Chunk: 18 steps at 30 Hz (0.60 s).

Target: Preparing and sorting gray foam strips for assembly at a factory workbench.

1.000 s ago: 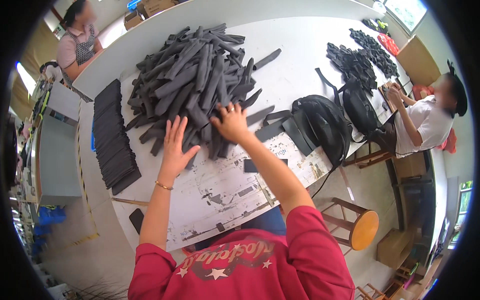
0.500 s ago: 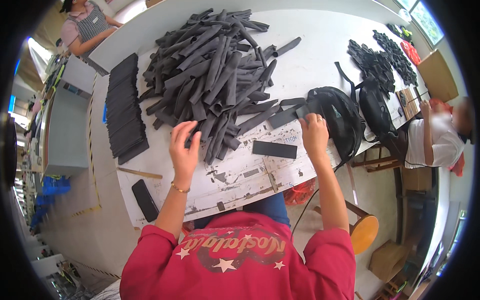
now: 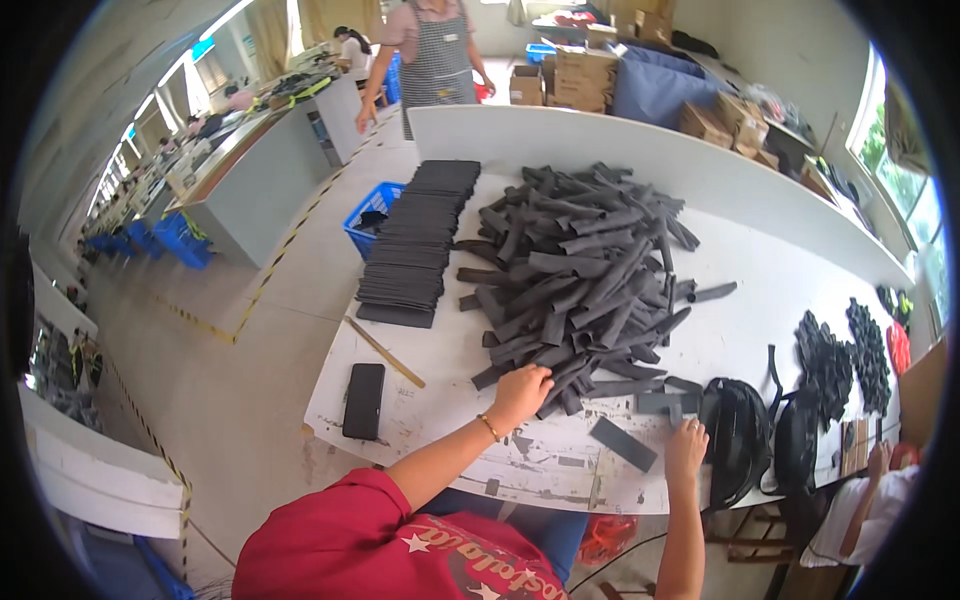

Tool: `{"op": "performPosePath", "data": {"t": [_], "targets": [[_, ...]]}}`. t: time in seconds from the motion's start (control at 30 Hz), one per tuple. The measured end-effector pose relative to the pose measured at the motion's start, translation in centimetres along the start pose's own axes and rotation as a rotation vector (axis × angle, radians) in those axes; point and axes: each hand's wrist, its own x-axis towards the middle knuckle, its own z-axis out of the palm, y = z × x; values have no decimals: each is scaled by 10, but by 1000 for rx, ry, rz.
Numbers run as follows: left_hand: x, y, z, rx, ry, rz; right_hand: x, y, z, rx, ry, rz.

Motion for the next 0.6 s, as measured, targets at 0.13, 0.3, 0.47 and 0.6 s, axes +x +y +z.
{"op": "performPosePath", "data": {"t": [0.13, 0.3, 0.47, 0.6], "targets": [[-9, -4, 0, -171, -67, -12, -4, 6, -11, 365, -86, 345], [-17, -2, -16, -915, -177, -270, -4, -62, -93, 1108, -11, 384], [-31, 29, -47, -1059, -256, -226, 2, -138, -138, 1648, 53, 346], [-49, 37, -53, -872, -406, -164, 18, -162, -152, 1637, 72, 352]]}}
